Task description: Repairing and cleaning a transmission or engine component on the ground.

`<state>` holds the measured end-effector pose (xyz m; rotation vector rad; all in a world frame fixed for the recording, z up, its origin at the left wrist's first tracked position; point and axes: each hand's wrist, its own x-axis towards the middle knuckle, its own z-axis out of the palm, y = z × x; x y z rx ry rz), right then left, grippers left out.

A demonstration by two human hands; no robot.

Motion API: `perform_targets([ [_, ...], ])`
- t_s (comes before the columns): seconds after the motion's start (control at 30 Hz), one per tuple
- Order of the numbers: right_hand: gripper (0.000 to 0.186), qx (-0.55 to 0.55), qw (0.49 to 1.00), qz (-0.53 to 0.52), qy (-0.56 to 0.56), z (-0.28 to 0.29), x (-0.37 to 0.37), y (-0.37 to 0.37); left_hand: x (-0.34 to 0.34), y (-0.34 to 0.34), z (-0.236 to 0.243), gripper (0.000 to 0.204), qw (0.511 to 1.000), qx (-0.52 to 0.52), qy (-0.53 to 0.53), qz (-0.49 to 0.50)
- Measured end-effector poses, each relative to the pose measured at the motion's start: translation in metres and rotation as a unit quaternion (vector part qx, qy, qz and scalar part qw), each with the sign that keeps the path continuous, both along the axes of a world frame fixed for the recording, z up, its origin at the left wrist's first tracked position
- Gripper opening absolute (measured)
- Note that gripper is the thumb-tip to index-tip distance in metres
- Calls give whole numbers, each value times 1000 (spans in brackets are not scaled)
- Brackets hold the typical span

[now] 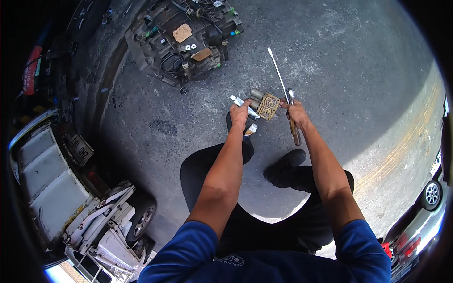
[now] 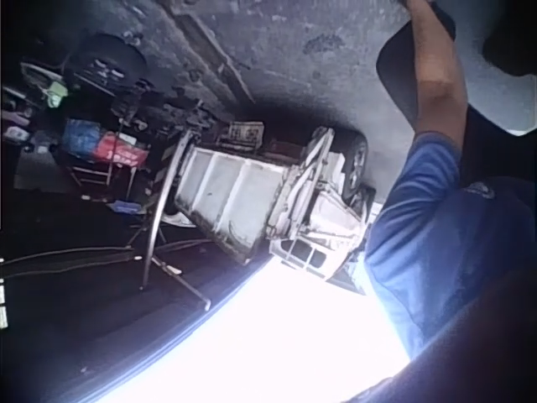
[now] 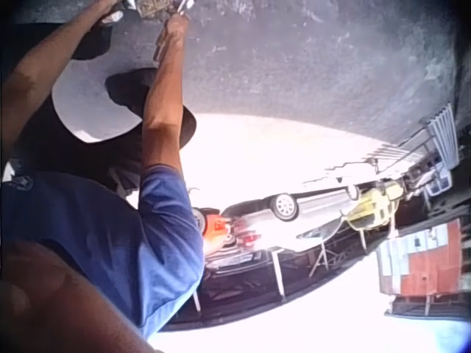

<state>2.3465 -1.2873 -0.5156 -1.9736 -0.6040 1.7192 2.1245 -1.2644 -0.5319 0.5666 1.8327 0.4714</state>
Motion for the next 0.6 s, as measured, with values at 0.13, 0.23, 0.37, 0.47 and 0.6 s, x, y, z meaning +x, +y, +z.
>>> perform_targets([
  [0.13, 25, -2, 998, 66, -24, -83, -17, 38, -8, 10, -73, 36, 995, 16, 35, 89],
  [0.23, 26, 30, 995, 92, 4, -123, -27, 58, -16, 18, -110, 38, 989, 25, 26, 142],
  [0.37, 24, 57, 994, 81, 45, -155, -41, 70, -21, 20, -133, 45, 988, 4, 108, 113],
  [0.47, 21, 57, 993, 64, 82, -166, -42, 79, -19, 17, -134, 48, 985, -5, 144, 91],
  [0.6, 23, 72, 992, 68, 80, -160, -42, 82, -18, 11, -130, 50, 986, -44, 154, 51],
])
